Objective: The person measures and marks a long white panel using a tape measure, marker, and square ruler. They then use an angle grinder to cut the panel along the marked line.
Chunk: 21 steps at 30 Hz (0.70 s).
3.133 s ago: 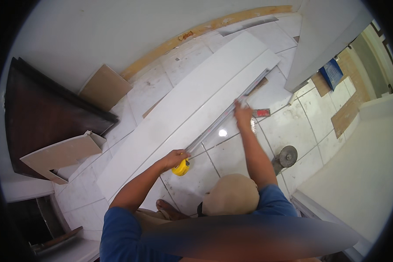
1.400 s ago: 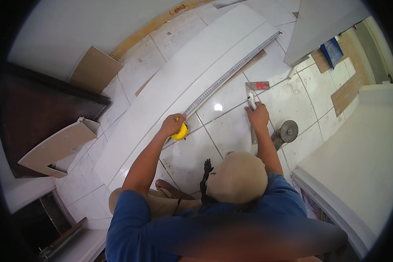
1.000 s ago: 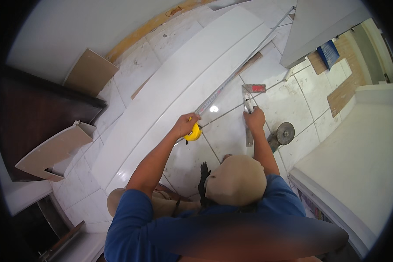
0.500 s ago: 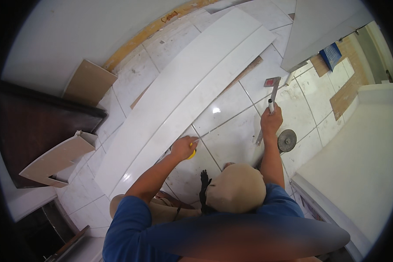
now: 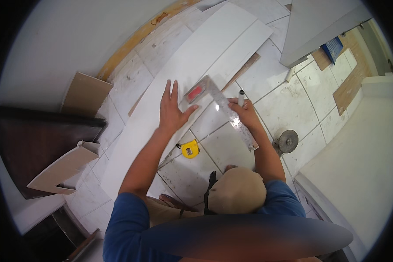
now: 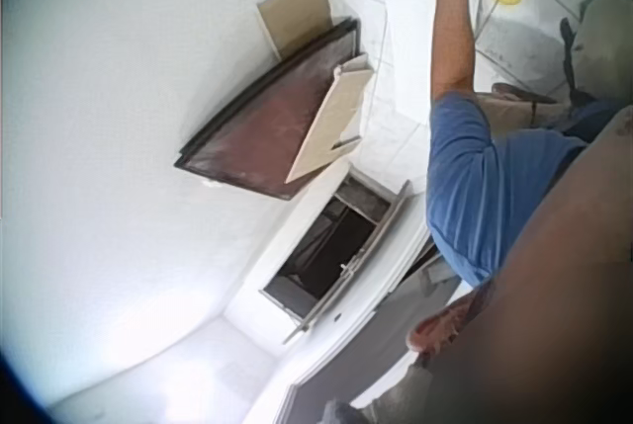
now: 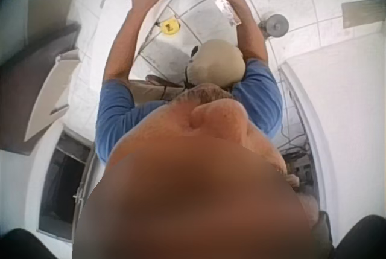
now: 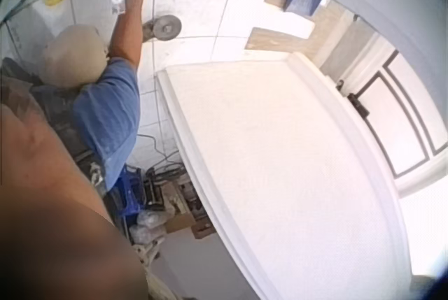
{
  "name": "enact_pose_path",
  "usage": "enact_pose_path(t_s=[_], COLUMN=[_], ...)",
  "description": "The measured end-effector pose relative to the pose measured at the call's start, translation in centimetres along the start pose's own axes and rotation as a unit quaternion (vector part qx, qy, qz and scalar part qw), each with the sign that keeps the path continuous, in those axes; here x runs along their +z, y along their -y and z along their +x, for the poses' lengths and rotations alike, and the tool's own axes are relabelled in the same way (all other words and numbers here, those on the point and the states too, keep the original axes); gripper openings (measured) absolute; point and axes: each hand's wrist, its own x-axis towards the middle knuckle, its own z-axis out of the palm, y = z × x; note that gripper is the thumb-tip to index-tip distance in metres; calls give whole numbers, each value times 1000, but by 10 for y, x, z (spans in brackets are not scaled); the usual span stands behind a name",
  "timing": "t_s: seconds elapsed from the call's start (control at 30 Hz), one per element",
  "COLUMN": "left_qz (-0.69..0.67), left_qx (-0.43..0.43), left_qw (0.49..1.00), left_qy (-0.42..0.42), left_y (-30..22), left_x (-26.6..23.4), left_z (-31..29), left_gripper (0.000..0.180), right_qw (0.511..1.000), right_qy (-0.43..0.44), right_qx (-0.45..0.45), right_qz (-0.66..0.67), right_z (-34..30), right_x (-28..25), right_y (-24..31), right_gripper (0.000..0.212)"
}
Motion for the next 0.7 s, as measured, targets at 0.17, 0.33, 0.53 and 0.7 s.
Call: enact_pose_path(t_s=[0.17,0.33,0.53,0.7], left_qz=[-119,-154,-286,-182], left_qx=[-129,-162,-316,-241], left_qw=[949,970,905,952], left_qy=[263,92,-9,-48], left_y=[15,48,81,92], left_x=[15,42,36,41], left_z=[33,12,12,79], left_gripper=[64,57,44,33], right_qw=[995,805,706,761], right_qy=[-24,-270,-362,-349], right_qx=[-18,-168,-155,-118], right_qz=[-96,-502,-588,-533], right_z=[22,90,134,125], right_x=[7,-58,-120,-116], right_y=[4,-12,-50,-34], right_gripper=[29,40,55,80])
